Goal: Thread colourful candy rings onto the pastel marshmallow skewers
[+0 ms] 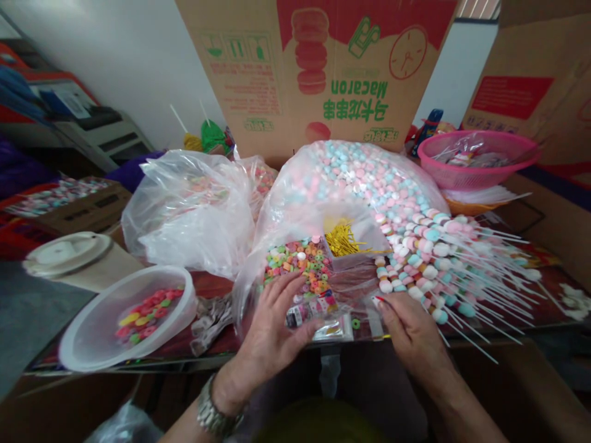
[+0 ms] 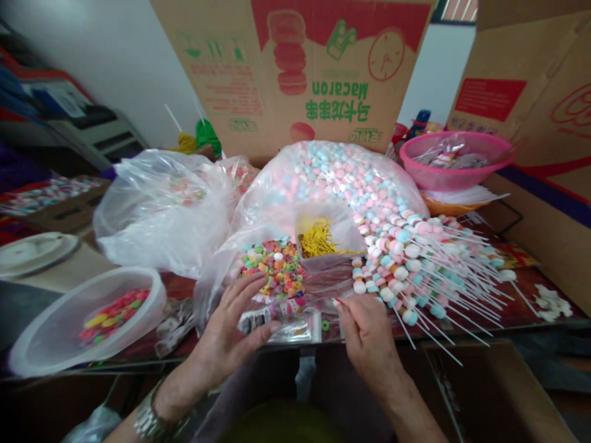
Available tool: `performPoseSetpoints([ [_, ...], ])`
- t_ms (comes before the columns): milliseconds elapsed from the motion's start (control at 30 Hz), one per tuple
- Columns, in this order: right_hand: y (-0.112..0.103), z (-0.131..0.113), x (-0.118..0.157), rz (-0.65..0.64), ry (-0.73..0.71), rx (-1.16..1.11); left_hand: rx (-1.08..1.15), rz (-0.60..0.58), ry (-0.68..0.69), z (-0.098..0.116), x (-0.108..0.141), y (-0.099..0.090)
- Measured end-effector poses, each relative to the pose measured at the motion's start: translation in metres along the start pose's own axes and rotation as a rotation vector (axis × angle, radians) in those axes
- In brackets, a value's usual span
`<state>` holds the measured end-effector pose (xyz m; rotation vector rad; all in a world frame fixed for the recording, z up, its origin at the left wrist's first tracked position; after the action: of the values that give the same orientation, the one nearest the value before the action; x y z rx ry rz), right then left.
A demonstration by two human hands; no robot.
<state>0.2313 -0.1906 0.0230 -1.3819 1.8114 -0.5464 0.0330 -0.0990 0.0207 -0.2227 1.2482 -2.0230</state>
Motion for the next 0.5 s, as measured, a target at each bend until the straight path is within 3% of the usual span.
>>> performPoseSetpoints([
  [67, 0.003, -0.006, 0.011, -0.093, 0.089, -0.165, 0.103, -0.034, 0.049, 0.027, -0.006, 0.005],
  [133, 0.008, -0.01, 0.019, -0.08, 0.168, -0.236, 0.248, -0.082, -0.037, 0.039, -0.01, 0.018],
  [233, 0.019, -0.009, 0.026, -0.07, 0.232, -0.278, 0.567, -0.177, -0.203, 0.035, -0.011, 0.044],
  [300, 0.029, -0.003, 0.028, -0.109, 0.278, -0.338, 0.726, -0.25, -0.227, 0.03, -0.008, 0.053],
  [500, 0.039, 0.01, 0.023, -0.136, 0.422, -0.515, 0.589, -0.35, -0.096, 0.03, -0.002, 0.045],
])
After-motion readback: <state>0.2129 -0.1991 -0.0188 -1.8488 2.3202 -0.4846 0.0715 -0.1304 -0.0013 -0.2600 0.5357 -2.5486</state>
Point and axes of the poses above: each hand's wrist, its own x-axis away from the middle knuckle, its own y-axis out of the palm, z = x × y, the point moved 6 cm from there along -x, towards the middle knuckle, and after that the axes turned 11 degrees about -z, right-handed, at the moved point
